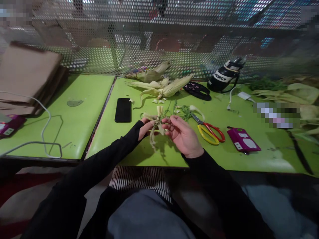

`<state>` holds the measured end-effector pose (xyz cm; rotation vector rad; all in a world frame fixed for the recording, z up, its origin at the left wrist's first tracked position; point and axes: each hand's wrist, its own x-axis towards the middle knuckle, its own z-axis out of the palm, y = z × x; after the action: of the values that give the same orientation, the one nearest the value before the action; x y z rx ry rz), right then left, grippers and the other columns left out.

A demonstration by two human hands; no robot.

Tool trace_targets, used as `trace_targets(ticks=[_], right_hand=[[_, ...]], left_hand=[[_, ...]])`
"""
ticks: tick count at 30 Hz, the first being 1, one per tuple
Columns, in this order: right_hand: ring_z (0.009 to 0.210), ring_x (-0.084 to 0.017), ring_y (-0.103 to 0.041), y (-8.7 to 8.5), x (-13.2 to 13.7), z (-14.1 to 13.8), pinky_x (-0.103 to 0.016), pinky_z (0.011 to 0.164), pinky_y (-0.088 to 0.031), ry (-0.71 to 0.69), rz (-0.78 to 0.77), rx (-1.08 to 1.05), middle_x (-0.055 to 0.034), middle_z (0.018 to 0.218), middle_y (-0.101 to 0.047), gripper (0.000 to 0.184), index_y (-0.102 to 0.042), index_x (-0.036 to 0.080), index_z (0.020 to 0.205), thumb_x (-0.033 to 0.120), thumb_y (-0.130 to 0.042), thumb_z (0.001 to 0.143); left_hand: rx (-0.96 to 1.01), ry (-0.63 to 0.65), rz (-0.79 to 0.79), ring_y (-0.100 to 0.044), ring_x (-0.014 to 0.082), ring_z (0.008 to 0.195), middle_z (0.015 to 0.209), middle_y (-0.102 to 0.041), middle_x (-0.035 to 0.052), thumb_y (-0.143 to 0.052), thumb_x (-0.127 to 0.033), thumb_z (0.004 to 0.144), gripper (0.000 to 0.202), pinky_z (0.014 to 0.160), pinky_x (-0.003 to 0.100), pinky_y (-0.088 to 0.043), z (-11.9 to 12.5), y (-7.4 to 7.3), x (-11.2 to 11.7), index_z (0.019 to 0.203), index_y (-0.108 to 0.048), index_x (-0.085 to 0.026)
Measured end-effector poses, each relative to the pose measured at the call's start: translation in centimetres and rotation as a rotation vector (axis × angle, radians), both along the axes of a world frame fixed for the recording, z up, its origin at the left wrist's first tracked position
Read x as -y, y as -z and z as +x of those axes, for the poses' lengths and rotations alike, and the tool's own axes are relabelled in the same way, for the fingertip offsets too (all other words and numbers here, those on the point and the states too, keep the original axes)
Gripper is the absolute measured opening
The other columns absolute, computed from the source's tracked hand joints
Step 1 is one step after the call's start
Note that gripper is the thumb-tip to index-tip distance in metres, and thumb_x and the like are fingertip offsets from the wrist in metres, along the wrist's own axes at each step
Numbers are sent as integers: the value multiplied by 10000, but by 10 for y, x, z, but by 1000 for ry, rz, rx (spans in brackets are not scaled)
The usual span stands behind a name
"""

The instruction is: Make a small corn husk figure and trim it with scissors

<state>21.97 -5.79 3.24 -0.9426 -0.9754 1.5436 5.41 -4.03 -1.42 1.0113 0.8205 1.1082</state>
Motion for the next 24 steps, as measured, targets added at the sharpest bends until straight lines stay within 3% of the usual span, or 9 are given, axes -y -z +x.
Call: trace_targets(ticks=[4,7,11,14,19,24], right_hand=[[758,-112,-561,-6,-10,12,-236,620,-492,90,296,532,-7,1089,-619,423,-590,258,1132,358,-782,769],[733,-140,-554,-10,-16,9,-282,655,-456,-10,394,722,-12,894,-644,293,-654,209,1004,403,-738,802],[707,-137,-542,-14,-16,-2,-282,666,-436,5,449,673,3,771,-625,190,-637,198,815,373,-711,824],[639,-111,-507,-14,-15,-6,-249,586,-406,15,390,560,20,731,-585,184,-615,204,822,370,-694,837],[540,-75,-409,-2,-19,-10,-224,504,-345,-12,300,458,42,700,-532,195,-596,203,835,381,-671,857],[601,-95,-479,7,-19,-9,-223,522,-385,-7,252,418,28,751,-561,326,-605,213,931,526,-648,854]], left_hand=[[34,112,-164,-667,161,643,831,-711,59,-722,-380,769,379,647,338,-583,-4,-8,2,1025,-591,-135],[79,135,-111,-661,144,642,797,-699,39,-786,-433,713,437,620,285,-568,-2,-10,4,986,-617,-136],[73,212,-16,-673,144,726,809,-700,41,-834,-463,668,500,680,260,-564,-3,-11,5,1001,-657,-135],[37,226,10,-669,128,724,835,-710,45,-836,-446,675,469,706,250,-560,-5,-12,4,992,-678,-138],[-18,165,43,-653,124,679,764,-710,39,-864,-427,625,392,665,237,-550,-6,-13,1,822,-709,-126],[-48,124,-4,-638,105,644,737,-699,21,-873,-377,624,407,632,221,-536,-5,-19,-1,876,-684,-119]])
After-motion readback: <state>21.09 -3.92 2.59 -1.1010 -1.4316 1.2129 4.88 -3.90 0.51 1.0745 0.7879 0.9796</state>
